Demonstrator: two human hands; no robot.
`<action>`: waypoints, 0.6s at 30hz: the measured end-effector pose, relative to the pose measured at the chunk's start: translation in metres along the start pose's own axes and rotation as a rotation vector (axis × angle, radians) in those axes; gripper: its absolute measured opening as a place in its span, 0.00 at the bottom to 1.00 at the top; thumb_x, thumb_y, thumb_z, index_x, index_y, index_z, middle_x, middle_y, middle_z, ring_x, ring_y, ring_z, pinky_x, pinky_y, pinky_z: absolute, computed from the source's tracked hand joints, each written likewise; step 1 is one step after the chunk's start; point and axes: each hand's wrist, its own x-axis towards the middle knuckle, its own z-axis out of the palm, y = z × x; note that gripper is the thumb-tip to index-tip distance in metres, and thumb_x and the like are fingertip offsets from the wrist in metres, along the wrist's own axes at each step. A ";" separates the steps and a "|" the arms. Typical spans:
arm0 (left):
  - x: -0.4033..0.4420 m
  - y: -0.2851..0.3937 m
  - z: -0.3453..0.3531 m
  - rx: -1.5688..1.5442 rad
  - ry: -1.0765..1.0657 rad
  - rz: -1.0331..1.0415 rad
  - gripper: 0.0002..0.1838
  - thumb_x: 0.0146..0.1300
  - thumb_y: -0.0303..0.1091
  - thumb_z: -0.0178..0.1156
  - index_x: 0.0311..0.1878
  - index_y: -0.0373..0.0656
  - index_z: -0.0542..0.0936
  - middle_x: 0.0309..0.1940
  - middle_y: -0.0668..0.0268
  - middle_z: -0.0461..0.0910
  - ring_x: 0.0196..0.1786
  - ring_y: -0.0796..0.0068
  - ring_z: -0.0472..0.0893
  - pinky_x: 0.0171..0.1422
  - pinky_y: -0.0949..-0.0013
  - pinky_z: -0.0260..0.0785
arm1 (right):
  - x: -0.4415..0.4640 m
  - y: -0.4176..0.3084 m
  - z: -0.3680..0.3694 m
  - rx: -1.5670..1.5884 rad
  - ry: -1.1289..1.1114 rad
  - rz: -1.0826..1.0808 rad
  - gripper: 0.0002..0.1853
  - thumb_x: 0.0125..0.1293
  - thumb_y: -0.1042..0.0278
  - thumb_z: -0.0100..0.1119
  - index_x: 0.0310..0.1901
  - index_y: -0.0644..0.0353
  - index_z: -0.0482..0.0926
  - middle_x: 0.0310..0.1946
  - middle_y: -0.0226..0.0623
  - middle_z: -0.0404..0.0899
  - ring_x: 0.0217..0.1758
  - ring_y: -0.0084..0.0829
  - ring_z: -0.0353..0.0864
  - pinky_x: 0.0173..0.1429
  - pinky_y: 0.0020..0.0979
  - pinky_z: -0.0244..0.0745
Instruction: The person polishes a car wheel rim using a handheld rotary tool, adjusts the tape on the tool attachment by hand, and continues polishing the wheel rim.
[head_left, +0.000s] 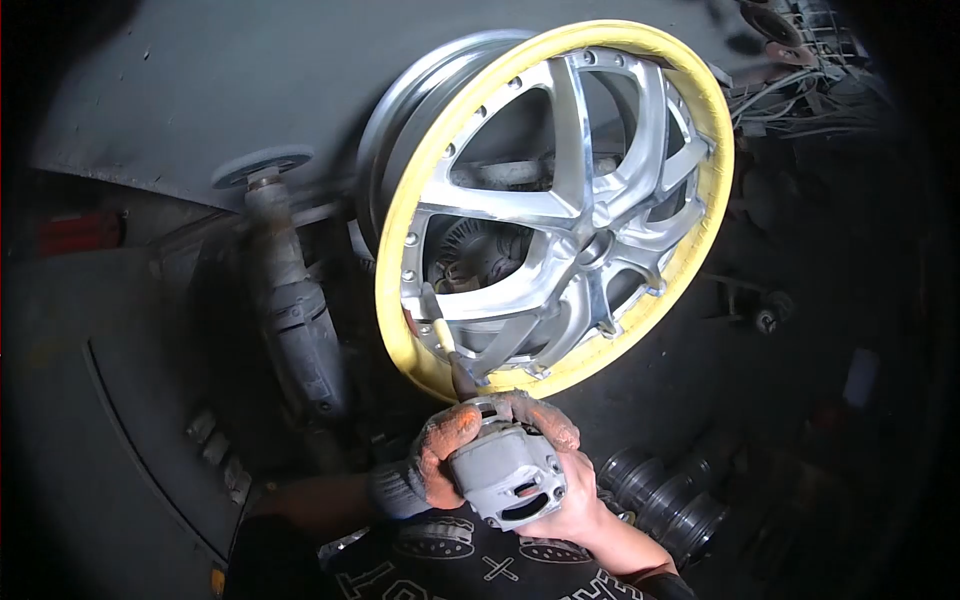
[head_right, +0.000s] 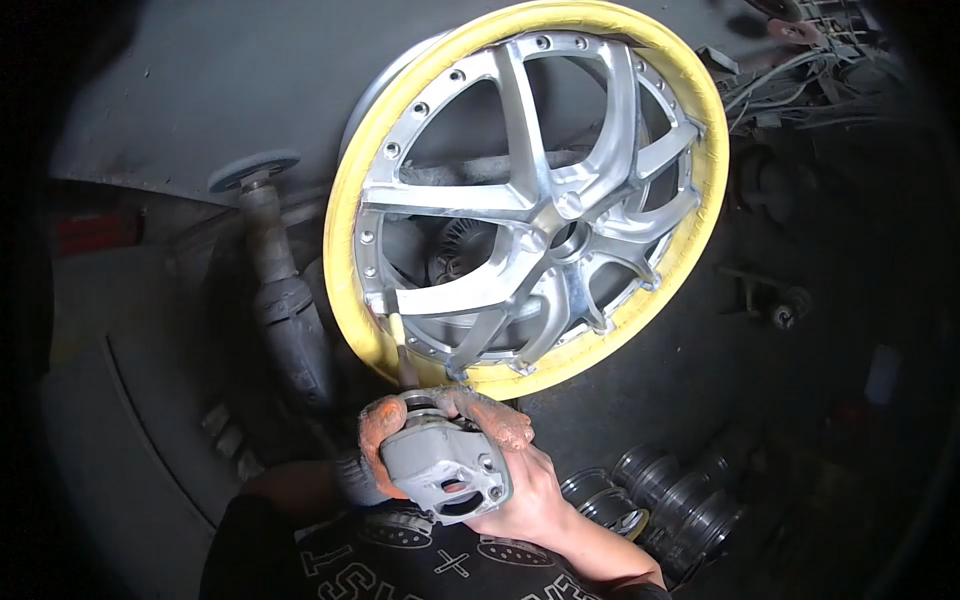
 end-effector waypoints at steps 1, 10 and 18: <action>0.001 0.000 0.003 0.035 0.020 -0.005 0.38 0.66 0.62 0.53 0.57 0.28 0.75 0.54 0.51 0.78 0.57 0.65 0.80 0.64 0.63 0.70 | -0.001 0.000 -0.003 -0.004 0.006 -0.002 0.49 0.37 0.68 0.80 0.63 0.78 0.66 0.57 0.61 0.76 0.58 0.52 0.81 0.63 0.44 0.75; 0.067 -0.033 0.010 0.043 -0.056 -0.042 0.29 0.73 0.55 0.48 0.57 0.35 0.78 0.53 0.59 0.80 0.56 0.73 0.78 0.63 0.71 0.67 | -0.034 0.041 -0.044 0.166 0.084 0.414 0.43 0.35 0.59 0.83 0.55 0.63 0.73 0.48 0.37 0.82 0.51 0.31 0.83 0.60 0.35 0.74; 0.110 -0.053 0.000 -0.100 -0.035 -0.084 0.25 0.75 0.52 0.48 0.54 0.38 0.79 0.48 0.63 0.81 0.52 0.77 0.79 0.61 0.71 0.68 | -0.032 0.089 -0.066 0.042 0.146 0.279 0.41 0.30 0.61 0.83 0.51 0.66 0.76 0.40 0.42 0.84 0.40 0.35 0.87 0.50 0.33 0.81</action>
